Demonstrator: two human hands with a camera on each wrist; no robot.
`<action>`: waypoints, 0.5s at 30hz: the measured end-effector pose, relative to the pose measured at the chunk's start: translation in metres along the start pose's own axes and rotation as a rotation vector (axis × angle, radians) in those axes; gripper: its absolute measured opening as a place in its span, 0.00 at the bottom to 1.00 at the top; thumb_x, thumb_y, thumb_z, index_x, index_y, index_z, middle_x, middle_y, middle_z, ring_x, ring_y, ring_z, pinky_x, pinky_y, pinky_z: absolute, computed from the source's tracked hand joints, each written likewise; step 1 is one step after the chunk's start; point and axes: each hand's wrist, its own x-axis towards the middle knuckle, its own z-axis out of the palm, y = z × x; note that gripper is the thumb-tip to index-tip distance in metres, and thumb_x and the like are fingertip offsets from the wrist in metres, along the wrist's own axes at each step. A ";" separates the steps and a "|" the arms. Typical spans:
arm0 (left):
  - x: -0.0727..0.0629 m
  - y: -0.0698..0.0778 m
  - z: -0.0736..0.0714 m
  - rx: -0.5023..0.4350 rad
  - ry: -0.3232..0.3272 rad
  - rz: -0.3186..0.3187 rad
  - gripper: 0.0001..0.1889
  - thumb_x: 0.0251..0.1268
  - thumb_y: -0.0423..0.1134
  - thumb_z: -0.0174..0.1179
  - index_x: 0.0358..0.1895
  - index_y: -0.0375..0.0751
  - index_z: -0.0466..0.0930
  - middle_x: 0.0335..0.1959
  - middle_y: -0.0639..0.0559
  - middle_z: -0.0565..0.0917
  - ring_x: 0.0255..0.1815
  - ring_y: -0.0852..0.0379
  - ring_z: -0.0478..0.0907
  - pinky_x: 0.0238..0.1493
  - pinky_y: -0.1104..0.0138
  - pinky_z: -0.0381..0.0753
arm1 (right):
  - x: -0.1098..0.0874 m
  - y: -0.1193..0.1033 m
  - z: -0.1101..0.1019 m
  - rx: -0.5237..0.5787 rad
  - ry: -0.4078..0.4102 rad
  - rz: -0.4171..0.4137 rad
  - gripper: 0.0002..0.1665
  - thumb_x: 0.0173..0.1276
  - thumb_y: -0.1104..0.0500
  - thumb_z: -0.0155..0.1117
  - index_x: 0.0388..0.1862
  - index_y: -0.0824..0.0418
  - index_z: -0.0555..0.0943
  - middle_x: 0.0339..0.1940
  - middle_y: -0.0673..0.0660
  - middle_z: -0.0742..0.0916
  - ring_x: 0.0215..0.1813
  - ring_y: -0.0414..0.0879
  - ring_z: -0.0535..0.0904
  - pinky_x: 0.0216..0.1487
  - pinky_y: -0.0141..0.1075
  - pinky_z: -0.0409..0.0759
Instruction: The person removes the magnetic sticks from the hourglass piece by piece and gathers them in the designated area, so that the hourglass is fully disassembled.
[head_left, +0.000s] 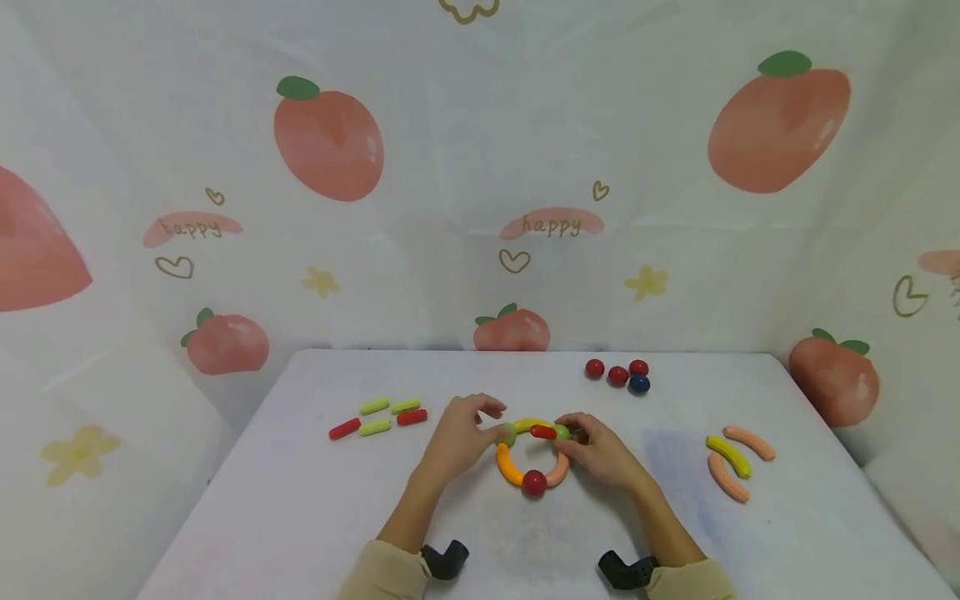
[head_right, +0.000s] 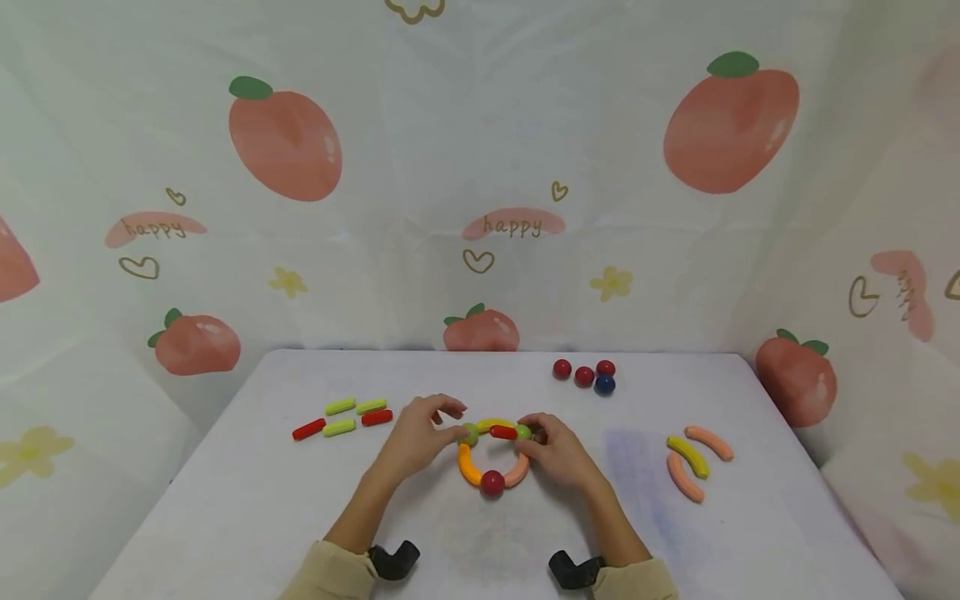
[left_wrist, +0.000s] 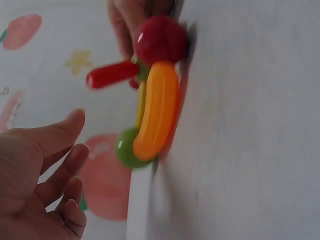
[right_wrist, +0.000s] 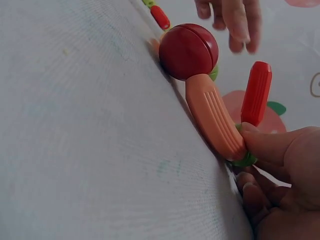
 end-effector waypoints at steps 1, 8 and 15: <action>0.002 0.004 0.006 -0.011 -0.017 0.013 0.19 0.62 0.49 0.72 0.54 0.52 0.85 0.47 0.57 0.86 0.49 0.54 0.75 0.48 0.65 0.82 | 0.000 0.000 0.000 -0.004 -0.002 -0.004 0.22 0.72 0.53 0.67 0.62 0.55 0.79 0.50 0.54 0.83 0.49 0.46 0.75 0.56 0.39 0.79; 0.007 0.019 0.028 -0.029 -0.067 0.069 0.19 0.59 0.51 0.74 0.53 0.53 0.87 0.44 0.61 0.87 0.44 0.56 0.75 0.43 0.71 0.79 | 0.001 0.002 0.000 -0.023 0.006 -0.020 0.22 0.72 0.53 0.67 0.62 0.55 0.80 0.51 0.54 0.84 0.50 0.46 0.76 0.58 0.41 0.80; 0.007 0.023 0.038 -0.009 -0.133 0.093 0.13 0.65 0.50 0.69 0.52 0.59 0.88 0.44 0.64 0.87 0.43 0.61 0.73 0.43 0.72 0.77 | 0.003 0.004 0.000 -0.025 0.005 -0.038 0.21 0.72 0.53 0.67 0.61 0.55 0.80 0.49 0.53 0.84 0.49 0.45 0.76 0.57 0.40 0.79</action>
